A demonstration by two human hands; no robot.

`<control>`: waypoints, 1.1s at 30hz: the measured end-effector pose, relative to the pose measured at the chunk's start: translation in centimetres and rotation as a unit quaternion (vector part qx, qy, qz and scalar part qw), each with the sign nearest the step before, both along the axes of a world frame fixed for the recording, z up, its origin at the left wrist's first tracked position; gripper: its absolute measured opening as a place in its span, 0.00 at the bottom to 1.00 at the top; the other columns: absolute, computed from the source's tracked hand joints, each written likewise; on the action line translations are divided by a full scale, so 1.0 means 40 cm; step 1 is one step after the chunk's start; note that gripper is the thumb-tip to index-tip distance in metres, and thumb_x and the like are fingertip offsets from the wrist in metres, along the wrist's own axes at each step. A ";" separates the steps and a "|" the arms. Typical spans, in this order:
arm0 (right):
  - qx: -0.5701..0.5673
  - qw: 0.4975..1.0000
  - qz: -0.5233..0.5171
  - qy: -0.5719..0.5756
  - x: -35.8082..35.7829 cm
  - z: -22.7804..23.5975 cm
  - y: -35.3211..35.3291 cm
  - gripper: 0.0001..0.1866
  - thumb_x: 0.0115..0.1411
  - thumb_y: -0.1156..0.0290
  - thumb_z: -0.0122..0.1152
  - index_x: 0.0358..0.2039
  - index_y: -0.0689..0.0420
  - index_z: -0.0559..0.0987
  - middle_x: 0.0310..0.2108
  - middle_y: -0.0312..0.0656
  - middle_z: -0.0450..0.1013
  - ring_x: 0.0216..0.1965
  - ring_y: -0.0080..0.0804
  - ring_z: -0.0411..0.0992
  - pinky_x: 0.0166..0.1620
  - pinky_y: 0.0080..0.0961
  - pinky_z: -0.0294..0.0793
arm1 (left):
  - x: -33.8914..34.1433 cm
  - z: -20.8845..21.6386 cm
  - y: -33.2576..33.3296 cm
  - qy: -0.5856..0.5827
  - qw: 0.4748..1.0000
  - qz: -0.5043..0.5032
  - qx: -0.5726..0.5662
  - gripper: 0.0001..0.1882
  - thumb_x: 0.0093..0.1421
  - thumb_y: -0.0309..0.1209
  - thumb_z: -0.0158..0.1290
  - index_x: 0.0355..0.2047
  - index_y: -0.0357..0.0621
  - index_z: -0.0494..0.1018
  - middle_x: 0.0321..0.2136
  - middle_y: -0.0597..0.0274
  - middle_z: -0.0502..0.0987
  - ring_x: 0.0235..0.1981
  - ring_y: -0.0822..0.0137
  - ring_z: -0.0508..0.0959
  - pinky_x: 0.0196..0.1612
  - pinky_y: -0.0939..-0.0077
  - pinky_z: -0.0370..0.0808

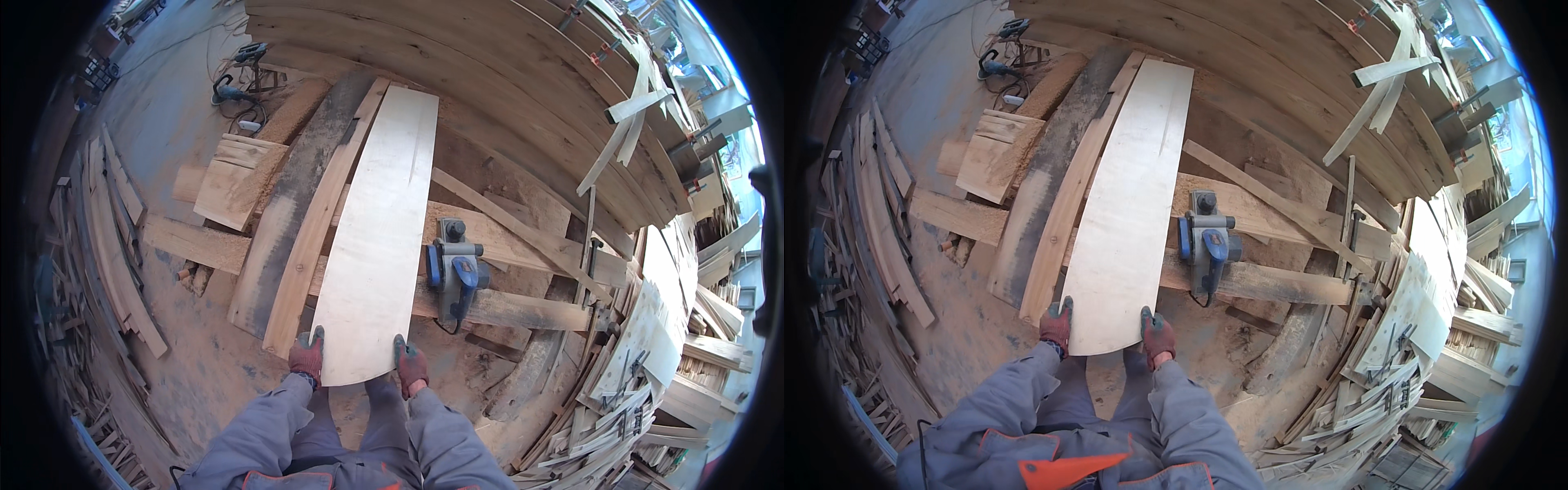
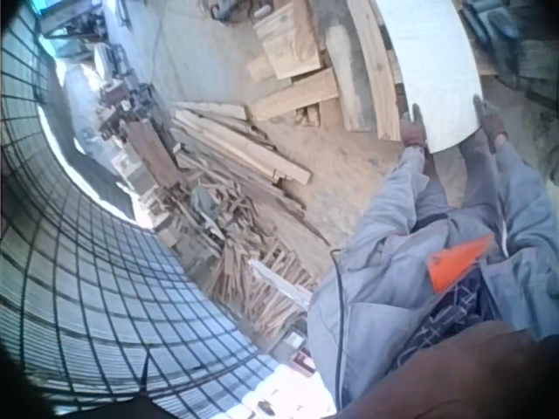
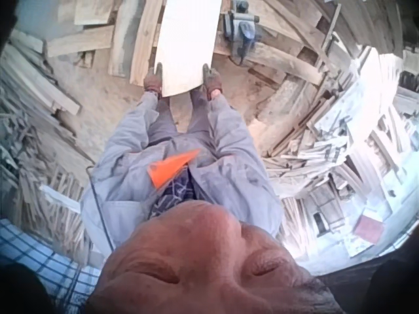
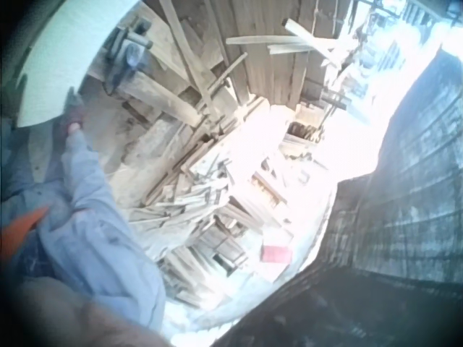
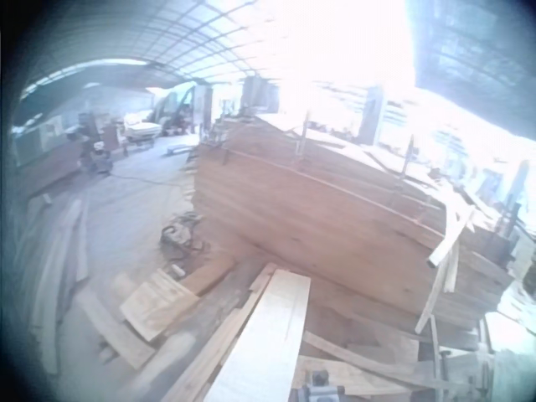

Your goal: The person puts on gloves and marks a curved wooden piece with a pencil on a workbench. They then walk to retrieve a metal square and place it on a curved wooden piece to check alignment.

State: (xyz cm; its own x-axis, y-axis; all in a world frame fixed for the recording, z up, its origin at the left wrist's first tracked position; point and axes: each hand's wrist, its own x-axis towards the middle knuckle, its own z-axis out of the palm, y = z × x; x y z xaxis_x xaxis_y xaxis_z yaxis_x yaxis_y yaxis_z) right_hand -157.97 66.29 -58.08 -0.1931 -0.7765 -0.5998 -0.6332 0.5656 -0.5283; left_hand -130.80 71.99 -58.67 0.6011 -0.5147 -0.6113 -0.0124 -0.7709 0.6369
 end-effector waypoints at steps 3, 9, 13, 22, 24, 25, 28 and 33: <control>-0.094 0.995 0.007 -0.038 -0.029 0.046 0.004 0.15 0.67 0.59 0.59 0.38 0.58 0.83 0.34 0.53 0.81 0.39 0.56 0.80 0.40 0.45 0.77 | -0.019 0.064 -0.006 -0.039 0.999 -0.011 0.020 0.24 0.65 0.50 0.61 0.40 0.38 0.82 0.32 0.50 0.85 0.34 0.55 0.85 0.40 0.63 0.79; -0.159 0.984 -0.044 -0.068 -0.166 0.208 0.071 0.16 0.71 0.63 0.57 0.39 0.65 0.82 0.35 0.56 0.81 0.36 0.50 0.81 0.38 0.41 0.76 | -0.173 0.166 0.021 -0.036 0.999 -0.016 0.000 0.15 0.61 0.39 0.66 0.38 0.40 0.82 0.31 0.53 0.86 0.33 0.56 0.86 0.38 0.64 0.79; -0.197 0.970 -0.132 -0.059 -0.340 0.252 0.132 0.16 0.71 0.64 0.56 0.43 0.66 0.83 0.36 0.49 0.83 0.35 0.40 0.80 0.41 0.38 0.76 | -0.339 0.256 0.001 0.096 0.995 0.026 -0.032 0.15 0.62 0.39 0.66 0.39 0.40 0.82 0.30 0.51 0.85 0.33 0.57 0.86 0.38 0.65 0.78; -0.097 0.910 -0.333 -0.229 -0.754 0.305 0.120 0.30 0.73 0.45 0.53 0.57 0.62 0.79 0.52 0.40 0.79 0.46 0.33 0.79 0.50 0.31 0.79 | -0.765 0.371 -0.169 0.000 0.958 -0.282 0.054 0.33 0.60 0.66 0.56 0.42 0.46 0.83 0.30 0.50 0.85 0.35 0.47 0.85 0.39 0.54 0.78; -0.027 0.898 -0.383 -0.216 -0.798 0.291 0.137 0.32 0.72 0.42 0.54 0.57 0.60 0.79 0.52 0.41 0.79 0.46 0.33 0.79 0.52 0.31 0.79 | -0.816 0.364 -0.181 0.085 0.890 -0.437 0.099 0.35 0.60 0.64 0.55 0.51 0.46 0.80 0.41 0.45 0.85 0.43 0.47 0.85 0.47 0.54 0.79; -0.018 0.903 -0.380 -0.200 -0.829 0.282 0.149 0.33 0.72 0.41 0.54 0.58 0.59 0.79 0.52 0.41 0.79 0.45 0.32 0.79 0.48 0.29 0.79 | -0.829 0.354 -0.171 0.095 0.846 -0.511 0.117 0.37 0.60 0.65 0.54 0.54 0.45 0.79 0.43 0.44 0.84 0.45 0.46 0.84 0.49 0.54 0.80; 0.040 0.902 -0.384 -0.193 -0.944 0.228 0.174 0.33 0.71 0.37 0.53 0.57 0.54 0.79 0.47 0.36 0.81 0.36 0.22 0.77 0.28 0.20 0.69 | -0.813 0.291 -0.094 0.100 0.797 -0.590 0.080 0.40 0.61 0.63 0.54 0.56 0.37 0.77 0.46 0.38 0.83 0.47 0.44 0.84 0.51 0.53 0.80; 0.044 0.887 -0.427 -0.171 -1.139 0.054 0.230 0.23 0.72 0.43 0.53 0.47 0.49 0.80 0.41 0.31 0.80 0.35 0.21 0.74 0.31 0.24 0.69 | -0.585 0.098 0.069 0.030 0.724 -0.661 0.196 0.41 0.59 0.64 0.55 0.59 0.42 0.76 0.49 0.42 0.82 0.50 0.46 0.83 0.53 0.55 0.80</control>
